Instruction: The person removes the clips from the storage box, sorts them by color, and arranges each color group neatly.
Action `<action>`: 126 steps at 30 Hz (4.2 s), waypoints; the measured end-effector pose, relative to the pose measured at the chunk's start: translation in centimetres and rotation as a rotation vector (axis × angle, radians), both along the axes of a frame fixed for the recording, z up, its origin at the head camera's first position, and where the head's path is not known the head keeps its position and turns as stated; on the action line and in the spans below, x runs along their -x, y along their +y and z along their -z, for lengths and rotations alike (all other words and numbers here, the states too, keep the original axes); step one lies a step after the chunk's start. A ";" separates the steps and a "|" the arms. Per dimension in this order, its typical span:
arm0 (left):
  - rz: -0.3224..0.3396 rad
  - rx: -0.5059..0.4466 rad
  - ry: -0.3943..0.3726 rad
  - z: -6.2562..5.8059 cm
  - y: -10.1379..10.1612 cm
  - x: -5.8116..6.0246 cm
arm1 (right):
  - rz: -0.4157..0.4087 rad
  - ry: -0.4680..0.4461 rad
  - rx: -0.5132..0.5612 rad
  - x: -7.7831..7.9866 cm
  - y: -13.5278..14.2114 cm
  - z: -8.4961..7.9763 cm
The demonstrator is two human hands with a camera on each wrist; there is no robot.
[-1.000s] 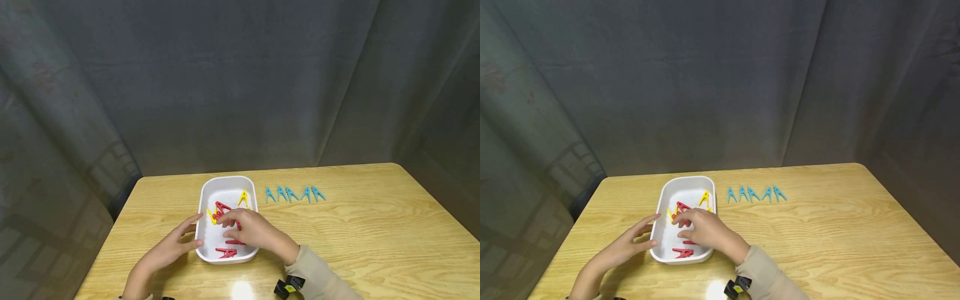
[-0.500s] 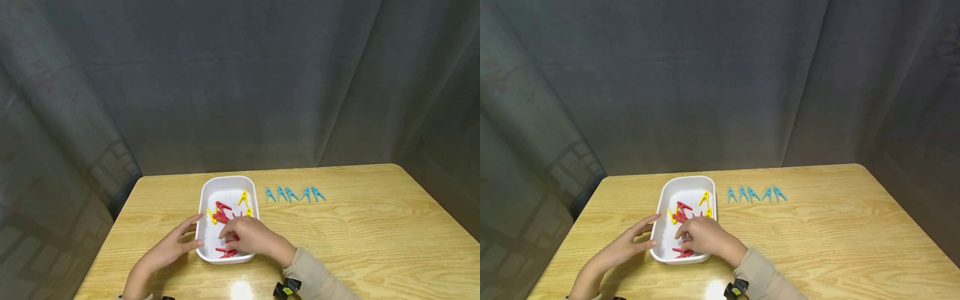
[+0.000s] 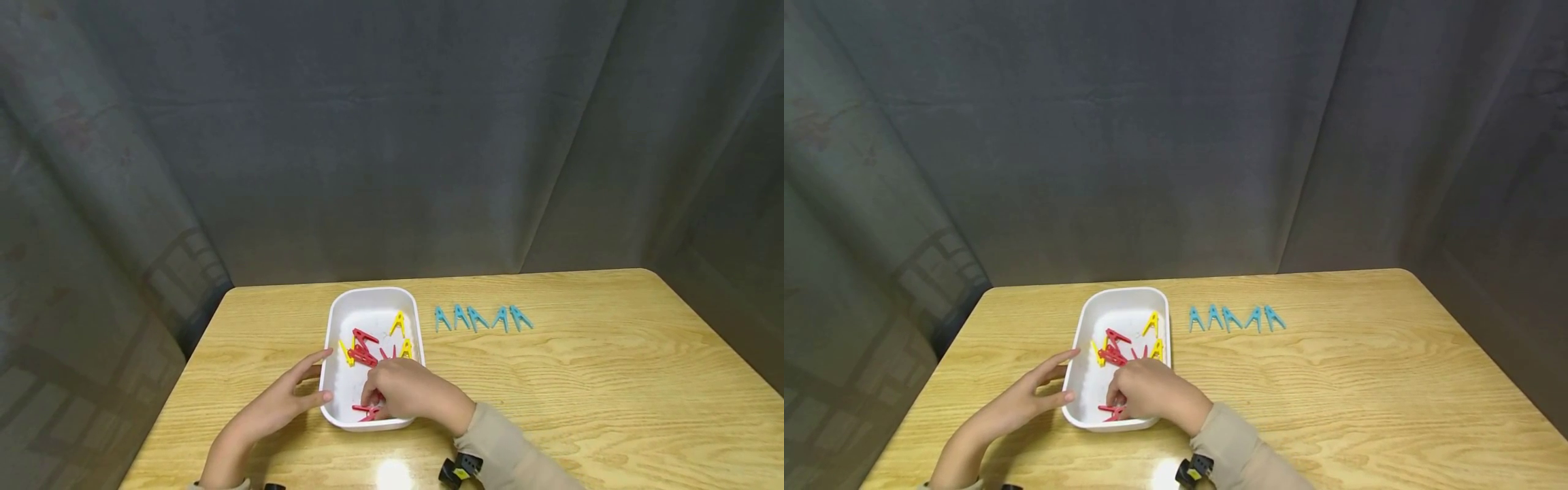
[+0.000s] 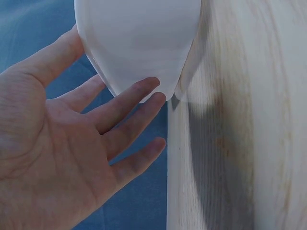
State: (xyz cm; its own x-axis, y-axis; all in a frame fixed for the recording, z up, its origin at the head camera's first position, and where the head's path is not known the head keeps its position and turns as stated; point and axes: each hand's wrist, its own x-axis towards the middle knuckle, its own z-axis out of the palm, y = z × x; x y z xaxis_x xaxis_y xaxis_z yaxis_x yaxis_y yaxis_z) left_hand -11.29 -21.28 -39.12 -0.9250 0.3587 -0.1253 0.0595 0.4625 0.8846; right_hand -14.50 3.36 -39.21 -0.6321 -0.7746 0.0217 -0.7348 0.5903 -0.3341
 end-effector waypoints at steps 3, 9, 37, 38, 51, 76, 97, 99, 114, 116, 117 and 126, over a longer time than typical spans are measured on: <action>0.001 0.004 -0.004 0.0 0.0 0.0 | 0.003 0.015 -0.027 0.0 -0.2 0.0; 0.001 0.012 0.002 -0.1 0.0 0.1 | 0.025 0.040 -0.053 0.0 -0.2 0.0; 0.000 0.026 0.013 0.0 0.0 -0.2 | 0.087 -0.022 0.140 1.0 1.9 -2.1; 0.000 0.026 0.017 0.0 -0.1 -0.2 | 0.093 -0.034 0.152 1.1 2.2 -2.3; -0.014 0.024 0.001 0.2 -0.3 -0.1 | 0.205 -0.146 0.350 2.7 6.2 -5.0; -0.015 0.014 -0.009 0.1 -0.1 0.0 | 0.349 -0.100 0.448 5.3 12.7 -5.1; -0.022 0.033 -0.010 0.0 -0.1 0.0 | 0.286 -0.418 0.313 7.4 13.6 -1.1; -0.024 0.030 -0.013 0.0 -0.1 0.1 | 0.289 -0.434 0.314 7.6 13.5 -0.6; -0.006 0.024 -0.012 -0.1 -0.2 -0.2 | 0.353 -0.382 0.308 7.9 12.0 1.4; -0.009 0.027 -0.010 0.0 -0.2 -0.1 | 0.361 -0.381 0.310 7.9 12.0 1.4; -0.011 0.029 -0.007 0.0 -0.2 -0.1 | 0.365 -0.380 0.311 8.0 12.0 1.4; -0.039 0.039 -0.017 0.0 0.0 -0.1 | 0.373 -0.338 0.315 8.1 11.8 1.7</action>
